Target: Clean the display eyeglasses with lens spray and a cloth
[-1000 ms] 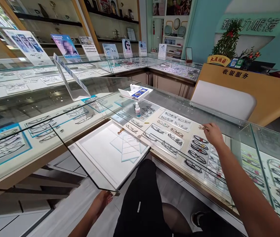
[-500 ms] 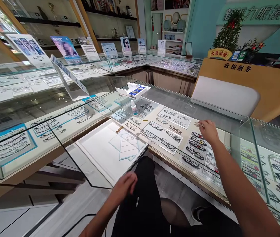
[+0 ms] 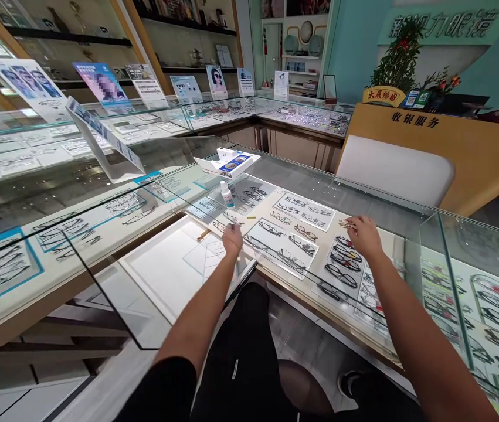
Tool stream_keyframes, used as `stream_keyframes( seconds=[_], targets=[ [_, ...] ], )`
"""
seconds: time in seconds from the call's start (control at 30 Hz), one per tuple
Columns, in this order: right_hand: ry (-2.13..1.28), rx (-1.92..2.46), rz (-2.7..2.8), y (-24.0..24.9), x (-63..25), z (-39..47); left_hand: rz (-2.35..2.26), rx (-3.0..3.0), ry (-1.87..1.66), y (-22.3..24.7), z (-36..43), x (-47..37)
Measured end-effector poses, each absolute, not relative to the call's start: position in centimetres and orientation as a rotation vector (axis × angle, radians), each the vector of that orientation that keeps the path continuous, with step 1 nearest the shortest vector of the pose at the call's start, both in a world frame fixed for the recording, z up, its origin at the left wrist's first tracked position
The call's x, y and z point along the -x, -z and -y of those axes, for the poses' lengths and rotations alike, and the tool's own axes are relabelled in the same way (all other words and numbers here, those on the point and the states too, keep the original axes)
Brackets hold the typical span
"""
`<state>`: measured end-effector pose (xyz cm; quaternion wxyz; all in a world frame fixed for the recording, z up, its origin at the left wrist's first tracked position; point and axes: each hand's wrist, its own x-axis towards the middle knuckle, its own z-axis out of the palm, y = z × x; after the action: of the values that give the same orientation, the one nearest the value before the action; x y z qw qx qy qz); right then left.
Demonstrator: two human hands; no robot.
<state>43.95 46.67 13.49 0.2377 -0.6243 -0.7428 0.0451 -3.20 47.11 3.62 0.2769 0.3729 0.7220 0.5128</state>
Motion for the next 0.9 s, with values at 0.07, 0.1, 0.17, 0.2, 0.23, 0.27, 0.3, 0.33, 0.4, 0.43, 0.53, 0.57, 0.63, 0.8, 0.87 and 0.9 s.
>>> stream_keyframes(
  seconds=[0.07,0.1,0.17,0.2,0.23,0.27,0.3,0.33,0.4,0.43,0.53,0.57,0.63,0.8,0.87,0.9],
  targets=[
    [-0.113,1.712,2.040,-13.4,-43.9,-46.9,-1.998,-1.237,-1.200,-4.2,-49.3,5.3],
    [-0.108,1.713,2.040,-13.3,-43.9,-47.0,-2.026,-1.343,-1.111,-4.4,-50.2,6.3],
    [-0.096,1.713,2.037,-13.2,-43.9,-47.3,-2.060,-1.541,-0.952,-4.7,-51.4,7.8],
    [-0.093,1.712,2.034,-13.1,-43.9,-47.4,-2.050,-1.651,-0.868,-4.7,-51.8,8.3],
    [-0.093,1.711,2.031,-13.1,-43.9,-47.5,-2.020,-1.765,-0.779,-4.6,-52.0,8.4],
    [-0.095,1.708,2.029,-13.0,-43.9,-47.6,-1.970,-1.882,-0.685,-4.3,-52.2,8.4],
    [-0.099,1.705,2.025,-13.0,-43.9,-47.6,-1.904,-1.994,-0.588,-4.0,-52.2,8.1],
    [-0.103,1.702,2.021,-13.0,-43.9,-47.7,-1.835,-2.095,-0.494,-3.5,-52.2,7.8],
    [-0.105,1.697,2.010,-12.9,-43.8,-47.7,-1.710,-2.256,-0.330,-2.6,-52.3,6.9],
    [-0.104,1.695,2.005,-12.9,-43.8,-47.7,-1.662,-2.320,-0.263,-2.2,-52.4,6.5],
    [-0.093,1.685,2.001,-12.9,-43.8,-47.6,-1.562,-2.452,-0.123,-1.5,-53.1,5.4],
    [-0.089,1.680,2.003,-12.9,-43.8,-47.6,-1.534,-2.487,-0.091,-1.5,-53.5,5.2],
    [-0.088,1.673,2.008,-13.0,-43.9,-47.6,-1.484,-2.572,-0.017,-1.5,-54.1,4.7],
    [-0.099,1.681,2.017,-13.1,-43.8,-47.6,-1.407,-2.736,0.120,-1.8,-55.5,3.8],
    [-0.101,1.685,2.017,-13.1,-43.8,-47.5,-1.382,-2.746,0.120,-2.1,-55.9,3.6],
    [-0.105,1.686,2.019,-13.1,-43.7,-47.5,-1.365,-2.753,0.126,-2.2,-56.1,3.4]
  ],
)
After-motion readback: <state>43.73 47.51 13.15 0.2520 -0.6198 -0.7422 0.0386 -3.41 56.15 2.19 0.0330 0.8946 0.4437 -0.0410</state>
